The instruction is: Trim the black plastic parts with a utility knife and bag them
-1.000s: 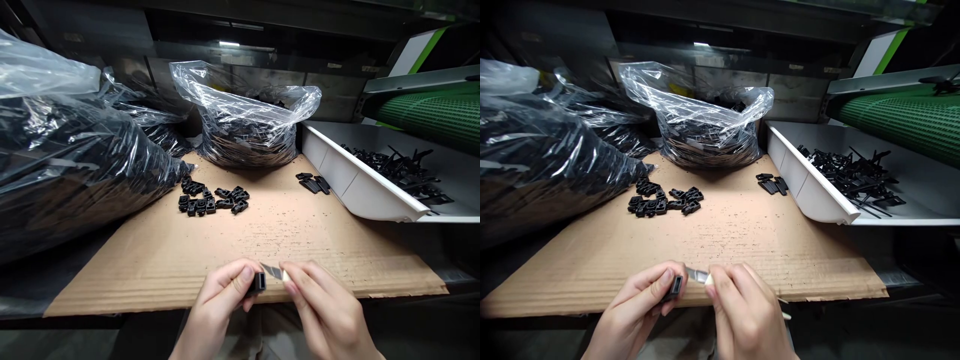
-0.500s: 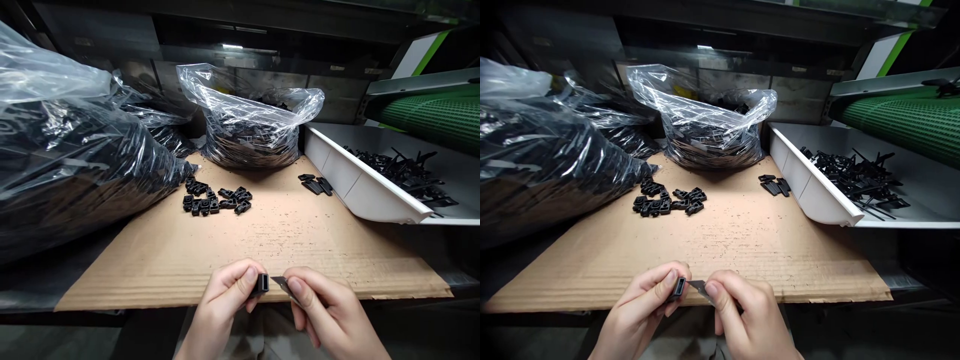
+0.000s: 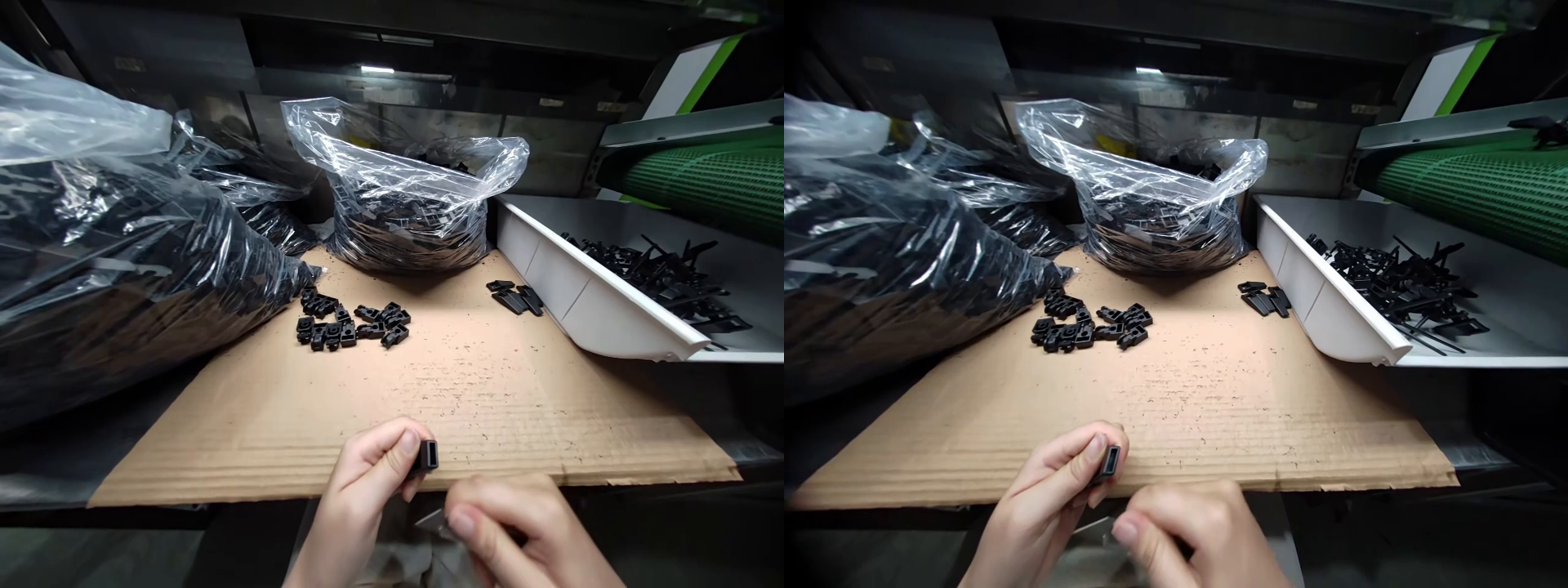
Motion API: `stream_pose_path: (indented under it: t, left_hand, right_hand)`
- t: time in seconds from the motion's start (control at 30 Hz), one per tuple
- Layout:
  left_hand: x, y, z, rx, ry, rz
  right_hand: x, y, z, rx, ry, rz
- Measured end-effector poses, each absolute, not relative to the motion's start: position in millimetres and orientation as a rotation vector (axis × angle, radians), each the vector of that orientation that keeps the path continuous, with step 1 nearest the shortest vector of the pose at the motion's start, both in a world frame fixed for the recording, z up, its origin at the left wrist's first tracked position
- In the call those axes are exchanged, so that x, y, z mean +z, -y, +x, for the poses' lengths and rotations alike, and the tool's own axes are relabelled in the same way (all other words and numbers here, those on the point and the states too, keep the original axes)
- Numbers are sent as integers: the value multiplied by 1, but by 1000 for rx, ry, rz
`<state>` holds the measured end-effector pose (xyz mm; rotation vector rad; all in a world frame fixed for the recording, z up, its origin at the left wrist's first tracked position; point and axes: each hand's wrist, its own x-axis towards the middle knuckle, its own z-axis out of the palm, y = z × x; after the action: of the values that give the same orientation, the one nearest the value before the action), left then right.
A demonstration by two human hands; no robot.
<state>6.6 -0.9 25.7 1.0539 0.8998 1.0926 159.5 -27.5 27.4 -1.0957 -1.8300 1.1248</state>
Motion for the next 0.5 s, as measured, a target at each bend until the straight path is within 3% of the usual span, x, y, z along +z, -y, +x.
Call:
stream_pose_path:
  t: [0.23,0.33,0.5]
  left_hand:
    - [23,3,8,972,-844,1152]
    - [28,9,3,855,-852,1318]
    - [96,-12,-12,1041,-1062,1875]
  right_hand:
    - [31,4,146,1614,1118,-1025]
    - [28,-5,149,1647,957,-1062]
    - [14,-6,168,1695,892,-1044]
